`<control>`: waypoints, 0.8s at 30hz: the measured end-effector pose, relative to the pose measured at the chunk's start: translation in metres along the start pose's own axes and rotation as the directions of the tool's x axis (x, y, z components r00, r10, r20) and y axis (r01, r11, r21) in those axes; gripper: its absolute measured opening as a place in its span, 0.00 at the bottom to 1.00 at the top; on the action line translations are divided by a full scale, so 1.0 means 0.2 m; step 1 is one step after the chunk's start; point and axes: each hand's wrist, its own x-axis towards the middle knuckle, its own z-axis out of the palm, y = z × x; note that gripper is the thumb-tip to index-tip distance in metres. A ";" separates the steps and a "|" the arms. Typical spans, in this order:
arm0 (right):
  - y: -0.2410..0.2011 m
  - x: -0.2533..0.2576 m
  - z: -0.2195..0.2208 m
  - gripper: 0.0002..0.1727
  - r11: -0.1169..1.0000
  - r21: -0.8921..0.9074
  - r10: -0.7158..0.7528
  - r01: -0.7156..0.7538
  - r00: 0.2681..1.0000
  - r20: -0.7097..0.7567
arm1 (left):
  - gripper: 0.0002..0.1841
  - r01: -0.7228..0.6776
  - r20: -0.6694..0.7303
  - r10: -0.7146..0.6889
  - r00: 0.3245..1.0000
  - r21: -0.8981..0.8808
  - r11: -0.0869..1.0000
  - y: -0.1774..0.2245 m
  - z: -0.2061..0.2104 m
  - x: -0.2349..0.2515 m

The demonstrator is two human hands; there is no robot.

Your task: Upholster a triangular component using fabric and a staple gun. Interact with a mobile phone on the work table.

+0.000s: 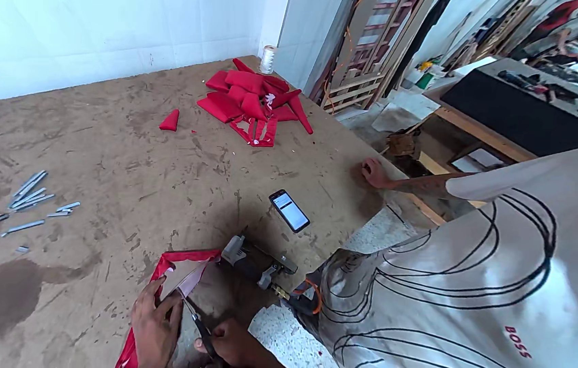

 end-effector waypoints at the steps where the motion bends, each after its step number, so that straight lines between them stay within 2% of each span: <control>1: 0.00 0.00 -0.01 0.32 1.000 -0.006 0.000 0.000 1.000 0.007 | 0.11 0.002 -0.005 -0.002 1.000 -0.005 1.000 0.00 0.00 0.00; 7: 0.00 -0.01 -0.05 0.30 0.999 0.038 -0.002 0.000 0.999 0.049 | 0.12 0.022 -0.019 -0.022 1.000 0.006 1.000 0.01 0.01 0.03; 11: 0.02 -0.06 -0.10 0.32 0.992 -0.116 -0.040 0.053 0.993 0.113 | 0.11 0.036 0.003 -0.036 0.999 0.039 0.999 0.02 0.00 0.03; 14: -0.01 -0.15 -0.18 0.29 0.919 -0.253 -0.305 0.303 0.952 0.033 | 0.10 0.039 0.013 -0.040 0.999 0.063 0.997 0.01 -0.01 0.04; 15: -0.06 -0.18 -0.23 0.27 0.898 -0.279 -0.361 0.339 0.932 -0.028 | 0.11 0.039 0.012 -0.040 0.999 0.078 0.996 0.01 -0.01 0.04; 16: -0.13 -0.20 -0.28 0.26 0.891 -0.313 -0.376 0.329 0.920 -0.105 | 0.11 0.038 0.007 -0.039 0.999 0.099 0.994 0.01 -0.01 0.04; 18: -0.37 -0.21 -0.42 0.22 0.883 -0.438 -0.296 0.170 0.926 -0.236 | 0.12 0.041 -0.011 -0.040 0.999 0.170 0.985 0.04 0.00 0.04; 21: -0.72 -0.03 -0.64 0.25 0.823 -0.567 -0.207 -0.033 0.912 -0.354 | 0.13 0.052 -0.050 -0.041 0.998 0.263 0.963 0.05 -0.02 0.05; 24: -0.85 0.24 -0.77 0.27 0.788 -0.614 -0.264 -0.045 0.877 -0.401 | 0.12 0.060 -0.052 -0.047 0.998 0.272 0.960 0.02 -0.04 0.03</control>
